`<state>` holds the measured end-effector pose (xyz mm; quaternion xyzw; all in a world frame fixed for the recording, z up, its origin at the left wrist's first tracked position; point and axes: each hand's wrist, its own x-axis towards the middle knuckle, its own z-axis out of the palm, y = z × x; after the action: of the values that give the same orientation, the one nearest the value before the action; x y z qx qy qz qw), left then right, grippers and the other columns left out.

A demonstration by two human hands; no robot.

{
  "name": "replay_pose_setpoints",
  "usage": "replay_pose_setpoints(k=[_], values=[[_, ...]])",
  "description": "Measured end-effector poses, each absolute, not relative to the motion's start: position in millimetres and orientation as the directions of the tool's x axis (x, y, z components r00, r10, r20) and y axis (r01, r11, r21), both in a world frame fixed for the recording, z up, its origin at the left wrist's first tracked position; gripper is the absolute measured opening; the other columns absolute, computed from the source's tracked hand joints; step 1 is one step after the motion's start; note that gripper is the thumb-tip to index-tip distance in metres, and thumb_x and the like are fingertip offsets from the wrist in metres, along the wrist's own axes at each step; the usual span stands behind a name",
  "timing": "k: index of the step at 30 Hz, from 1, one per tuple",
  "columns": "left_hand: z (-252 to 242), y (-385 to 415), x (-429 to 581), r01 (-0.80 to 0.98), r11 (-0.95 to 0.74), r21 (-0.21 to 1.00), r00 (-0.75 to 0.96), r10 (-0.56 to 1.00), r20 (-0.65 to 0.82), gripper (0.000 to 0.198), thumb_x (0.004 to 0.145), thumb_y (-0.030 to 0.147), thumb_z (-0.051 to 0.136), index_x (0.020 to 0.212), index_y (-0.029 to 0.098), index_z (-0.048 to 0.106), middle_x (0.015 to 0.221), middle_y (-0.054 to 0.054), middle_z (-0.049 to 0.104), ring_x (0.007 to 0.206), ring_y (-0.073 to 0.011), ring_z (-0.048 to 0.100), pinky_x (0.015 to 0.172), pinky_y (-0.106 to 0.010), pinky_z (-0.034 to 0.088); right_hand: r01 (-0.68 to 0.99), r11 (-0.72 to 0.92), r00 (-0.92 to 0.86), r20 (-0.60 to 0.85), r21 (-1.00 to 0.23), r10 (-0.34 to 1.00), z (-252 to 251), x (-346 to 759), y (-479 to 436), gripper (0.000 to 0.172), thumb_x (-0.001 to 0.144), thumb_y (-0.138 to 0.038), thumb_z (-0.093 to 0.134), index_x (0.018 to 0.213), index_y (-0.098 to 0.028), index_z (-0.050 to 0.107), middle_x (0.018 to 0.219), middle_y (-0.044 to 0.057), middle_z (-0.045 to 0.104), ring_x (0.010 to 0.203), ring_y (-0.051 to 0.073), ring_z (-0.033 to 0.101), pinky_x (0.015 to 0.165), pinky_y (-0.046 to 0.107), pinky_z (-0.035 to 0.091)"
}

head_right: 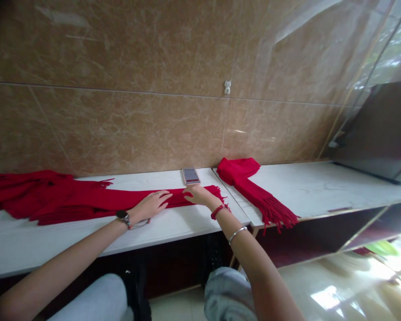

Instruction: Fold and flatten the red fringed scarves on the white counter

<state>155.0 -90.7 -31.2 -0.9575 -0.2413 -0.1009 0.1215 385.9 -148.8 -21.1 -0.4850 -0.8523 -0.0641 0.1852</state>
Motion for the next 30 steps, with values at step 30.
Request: replay_pose_setpoints(k=[30], values=[[-17,-87,83,0.440,-0.823,-0.360,0.896,0.429,0.116,0.029,0.076,-0.001,0.046,0.095,0.018,0.057,0.096,-0.006,0.056,0.089,-0.0191,0.053,0.071,-0.027,0.045,0.869,0.471,-0.489,0.419,0.156,0.765,-41,395,-177,0.025,0.089,-0.015,0.037,0.090,-0.016,0.062,0.080,0.007,0.061,0.078,0.017,0.055,0.072,0.029,0.044]])
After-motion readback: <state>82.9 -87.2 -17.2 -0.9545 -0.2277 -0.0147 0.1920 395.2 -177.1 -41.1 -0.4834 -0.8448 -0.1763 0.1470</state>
